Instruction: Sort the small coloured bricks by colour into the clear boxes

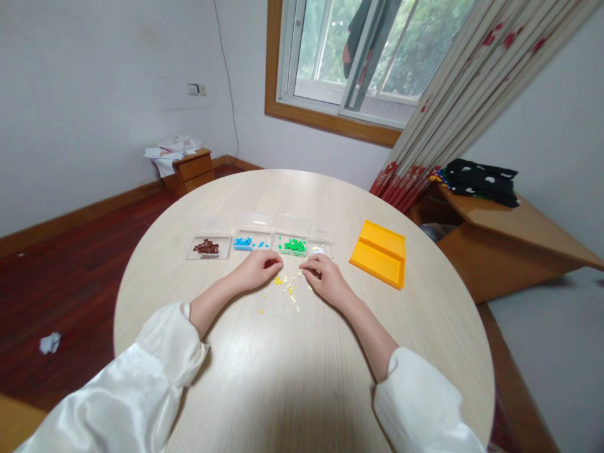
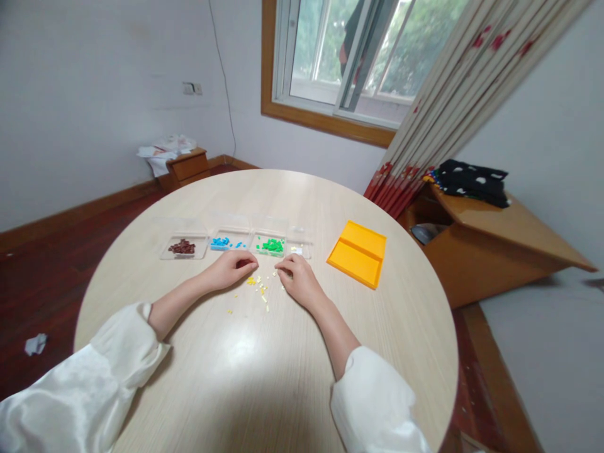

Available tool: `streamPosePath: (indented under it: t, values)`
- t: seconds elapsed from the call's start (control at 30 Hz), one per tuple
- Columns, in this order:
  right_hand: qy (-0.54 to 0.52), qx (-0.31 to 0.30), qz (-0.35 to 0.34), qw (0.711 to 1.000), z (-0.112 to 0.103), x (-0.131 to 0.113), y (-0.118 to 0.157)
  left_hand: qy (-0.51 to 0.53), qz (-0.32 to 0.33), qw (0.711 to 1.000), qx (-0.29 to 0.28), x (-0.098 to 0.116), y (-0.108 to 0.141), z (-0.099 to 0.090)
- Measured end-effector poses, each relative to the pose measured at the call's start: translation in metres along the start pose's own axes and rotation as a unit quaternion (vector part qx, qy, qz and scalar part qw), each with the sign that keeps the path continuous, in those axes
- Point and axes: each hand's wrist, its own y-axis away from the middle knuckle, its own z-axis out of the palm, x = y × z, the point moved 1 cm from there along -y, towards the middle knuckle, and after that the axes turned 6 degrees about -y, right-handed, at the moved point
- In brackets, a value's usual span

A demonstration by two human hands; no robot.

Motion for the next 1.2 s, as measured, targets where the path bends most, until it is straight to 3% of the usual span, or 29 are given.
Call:
streamPosePath:
  t: [0.23,0.47,0.63,0.77,0.87,1.03,1.2]
  values:
    - [0.012,0.019,-0.024,0.999,-0.002,-0.004,0.0,-0.001,-0.002,1.0,-0.002,0.0,0.0,0.0]
    - [0.053,0.219,-0.017,0.974,-0.011,0.008,-0.004,-0.001,0.003,1.0,-0.002,0.002,0.002,-0.001]
    - [0.08,0.28,0.022,0.956,-0.016,0.022,-0.01,0.004,0.001,1.0,0.005,0.001,0.003,-0.001]
    - [0.07,0.273,0.052,0.958,-0.016,0.028,-0.013,0.006,-0.002,1.0,0.008,0.0,0.003,0.0]
    - [0.061,0.249,0.033,0.966,-0.016,0.021,-0.009,0.011,-0.004,1.0,0.011,-0.002,0.004,0.0]
    - [0.056,0.163,-0.028,0.985,-0.014,-0.004,0.014,0.004,-0.005,1.0,0.008,-0.003,0.004,0.001]
    - [0.056,0.111,-0.009,0.992,-0.012,-0.013,0.039,0.003,-0.002,1.0,0.009,-0.003,0.004,0.001]
